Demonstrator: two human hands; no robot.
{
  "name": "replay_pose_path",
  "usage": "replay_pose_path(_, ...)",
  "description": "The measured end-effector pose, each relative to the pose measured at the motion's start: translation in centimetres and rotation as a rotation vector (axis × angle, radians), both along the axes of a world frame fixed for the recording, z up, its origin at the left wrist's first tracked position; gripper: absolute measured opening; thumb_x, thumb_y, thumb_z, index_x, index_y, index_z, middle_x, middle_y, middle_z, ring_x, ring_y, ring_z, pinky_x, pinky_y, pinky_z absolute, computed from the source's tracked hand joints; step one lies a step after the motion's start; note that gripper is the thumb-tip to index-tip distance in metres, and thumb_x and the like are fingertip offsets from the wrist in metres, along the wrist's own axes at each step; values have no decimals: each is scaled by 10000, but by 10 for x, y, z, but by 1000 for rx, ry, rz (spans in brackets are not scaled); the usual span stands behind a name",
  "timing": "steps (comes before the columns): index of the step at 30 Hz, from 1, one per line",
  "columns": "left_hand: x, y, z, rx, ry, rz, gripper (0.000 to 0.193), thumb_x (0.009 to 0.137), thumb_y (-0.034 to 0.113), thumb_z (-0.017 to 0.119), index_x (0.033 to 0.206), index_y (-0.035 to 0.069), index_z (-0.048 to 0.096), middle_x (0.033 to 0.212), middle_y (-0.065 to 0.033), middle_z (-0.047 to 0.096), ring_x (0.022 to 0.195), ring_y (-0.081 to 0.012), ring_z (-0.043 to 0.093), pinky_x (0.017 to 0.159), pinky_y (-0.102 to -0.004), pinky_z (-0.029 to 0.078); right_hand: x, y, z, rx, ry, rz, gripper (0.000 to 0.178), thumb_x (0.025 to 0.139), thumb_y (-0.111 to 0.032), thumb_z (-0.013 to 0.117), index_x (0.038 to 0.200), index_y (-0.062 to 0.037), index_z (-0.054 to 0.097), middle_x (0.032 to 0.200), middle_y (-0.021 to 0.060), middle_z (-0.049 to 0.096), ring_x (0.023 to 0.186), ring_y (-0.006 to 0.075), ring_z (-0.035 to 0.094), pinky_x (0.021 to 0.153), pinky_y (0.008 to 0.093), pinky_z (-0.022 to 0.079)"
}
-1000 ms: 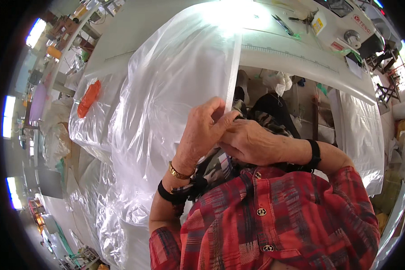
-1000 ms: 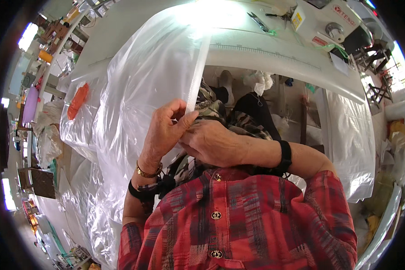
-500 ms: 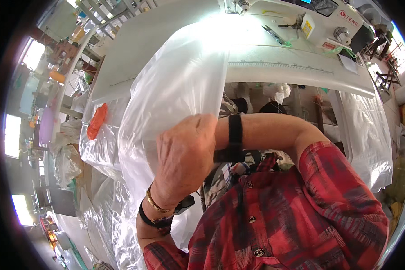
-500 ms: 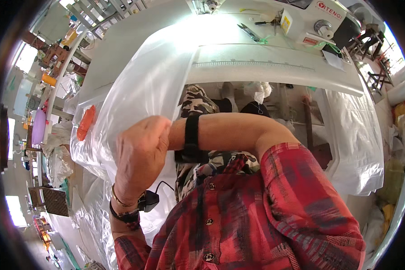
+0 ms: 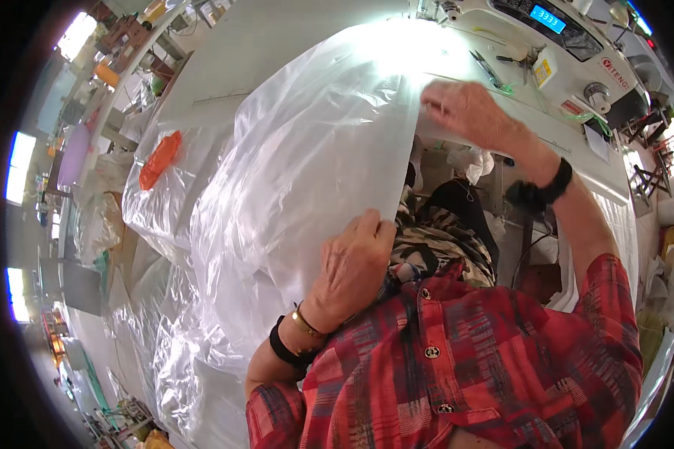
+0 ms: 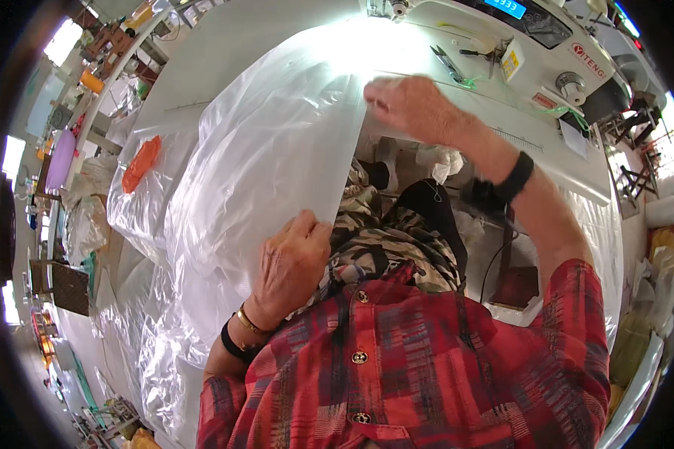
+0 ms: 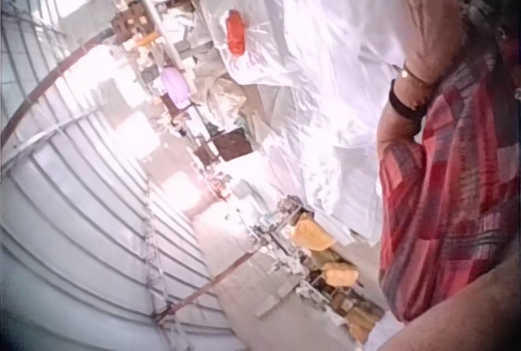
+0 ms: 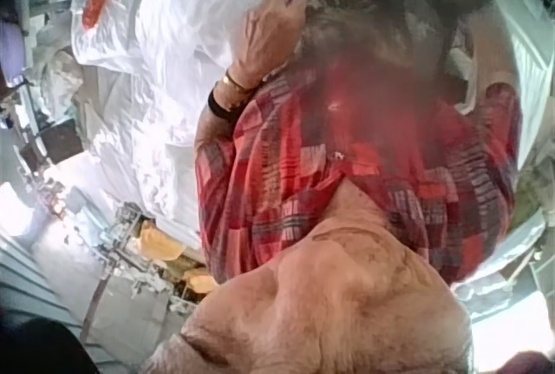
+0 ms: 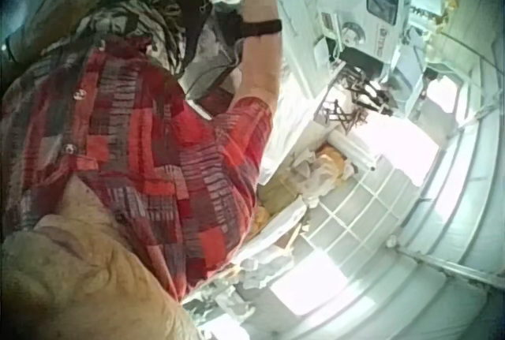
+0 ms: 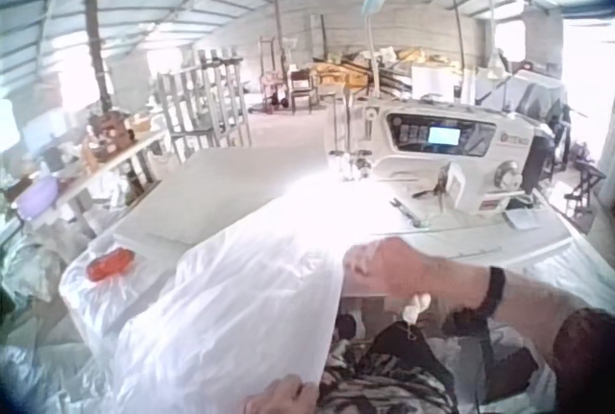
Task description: The recorder aligns and sews two large white plastic/woven sheets using an industrial sewing machine.
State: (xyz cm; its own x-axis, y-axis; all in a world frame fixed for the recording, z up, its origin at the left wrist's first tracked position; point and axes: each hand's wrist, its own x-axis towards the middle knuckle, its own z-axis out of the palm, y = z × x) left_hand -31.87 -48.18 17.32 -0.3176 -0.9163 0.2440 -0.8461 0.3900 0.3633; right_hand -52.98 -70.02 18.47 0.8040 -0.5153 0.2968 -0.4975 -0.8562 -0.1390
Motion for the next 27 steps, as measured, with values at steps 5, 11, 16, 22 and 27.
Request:
replay_pose_path(5, -5, 2, 5, 15, 87, 8, 134, 820, 29, 574, 953, 37, 589, 847, -131, 588, 767, -325, 616, 649, -409, 494, -3, -51, -20, -233, -8, -73, 252, 828, -37, 495, 1064, -106, 553, 1097, 29, 547, 829, 271, 612, 709, 409, 504)
replay_pose_path(11, -8, 12, 12, 42, 249, 77, 202, 873, 14, 562, 1070, 23, 602, 811, -155, 611, 702, -343, 617, 606, -407, 481, 8, -79, -30, -91, -67, 1, 92, 854, -102, 466, 930, -92, 518, 1006, 41, 556, 811, 268, 611, 689, 402, 495)
replay_pose_path(16, -2, 15, 0, 55, 303, 56, 288, 869, -20, 546, 1152, 10, 595, 836, -162, 626, 709, -341, 629, 615, -387, 496, 9, -79, -28, -56, -97, -23, 91, 857, -125, 478, 923, -76, 518, 910, 66, 547, 784, 279, 606, 674, 403, 486)
replay_pose_path(22, 1, 6, -27, 120, 311, 190, 329, 852, -21, 543, 1175, -7, 603, 841, -167, 629, 705, -319, 635, 634, -370, 498, 18, -80, -35, -101, -153, -81, 131, 879, -170, 527, 970, -79, 549, 944, 78, 578, 774, 275, 635, 667, 399, 499)
replay_pose_path(27, -9, -22, -21, 210, 478, 47, 238, 798, -42, 516, 991, -39, 655, 844, -178, 638, 711, -334, 630, 647, -363, 486, 13, -76, -34, -137, -209, -283, 184, 825, -227, 578, 907, -63, 568, 895, 98, 564, 858, 290, 595, 758, 413, 480)
